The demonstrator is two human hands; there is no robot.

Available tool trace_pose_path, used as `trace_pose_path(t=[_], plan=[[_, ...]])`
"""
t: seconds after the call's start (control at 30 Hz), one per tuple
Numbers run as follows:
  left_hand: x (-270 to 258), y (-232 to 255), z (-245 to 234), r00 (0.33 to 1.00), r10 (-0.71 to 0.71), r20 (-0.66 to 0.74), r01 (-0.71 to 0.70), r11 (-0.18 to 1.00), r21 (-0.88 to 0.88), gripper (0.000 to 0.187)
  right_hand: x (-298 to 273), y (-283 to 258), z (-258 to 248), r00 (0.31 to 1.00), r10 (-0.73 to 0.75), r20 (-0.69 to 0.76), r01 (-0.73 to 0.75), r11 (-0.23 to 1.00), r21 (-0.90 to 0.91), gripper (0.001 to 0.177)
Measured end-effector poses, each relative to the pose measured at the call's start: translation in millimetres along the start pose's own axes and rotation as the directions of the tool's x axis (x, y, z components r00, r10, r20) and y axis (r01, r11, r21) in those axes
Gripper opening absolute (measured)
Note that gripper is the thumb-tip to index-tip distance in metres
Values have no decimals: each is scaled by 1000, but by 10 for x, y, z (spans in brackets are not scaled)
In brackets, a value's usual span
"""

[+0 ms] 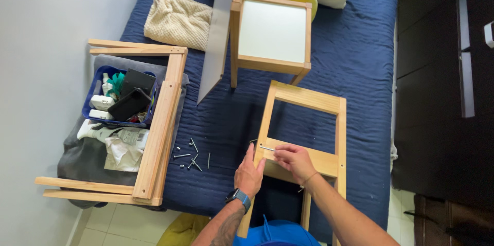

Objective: The person assembles a small wooden chair on a bed. They insert and tighten screws into the frame using an Allen key, attach a white seat panel, and secure the legs. The process includes aligning parts, fastening joints, and checking stability.

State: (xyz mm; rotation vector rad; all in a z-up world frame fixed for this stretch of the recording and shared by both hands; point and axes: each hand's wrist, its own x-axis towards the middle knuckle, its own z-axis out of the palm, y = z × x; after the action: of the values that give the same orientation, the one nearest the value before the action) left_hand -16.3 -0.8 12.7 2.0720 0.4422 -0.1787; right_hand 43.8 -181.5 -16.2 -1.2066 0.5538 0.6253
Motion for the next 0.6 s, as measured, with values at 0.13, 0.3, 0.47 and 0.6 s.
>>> trace_pose_path(t=[0.13,0.3,0.47,0.6], plan=[[-90,51,-26,997,77,10,-78,994,74,68,-35,154,121,975,-184,124,217,901,-376,19],[-149,3,16,987,158,16,-158,965,208,35,-157,90,320,968,-175,183,252,735,-630,19],[-208,-36,31,979,183,-89,-175,981,88,35,-174,-168,505,890,-446,91,329,492,-806,36],[-309,-127,4,989,78,-127,-76,997,15,37,-160,-207,643,792,-549,268,359,63,-931,56]])
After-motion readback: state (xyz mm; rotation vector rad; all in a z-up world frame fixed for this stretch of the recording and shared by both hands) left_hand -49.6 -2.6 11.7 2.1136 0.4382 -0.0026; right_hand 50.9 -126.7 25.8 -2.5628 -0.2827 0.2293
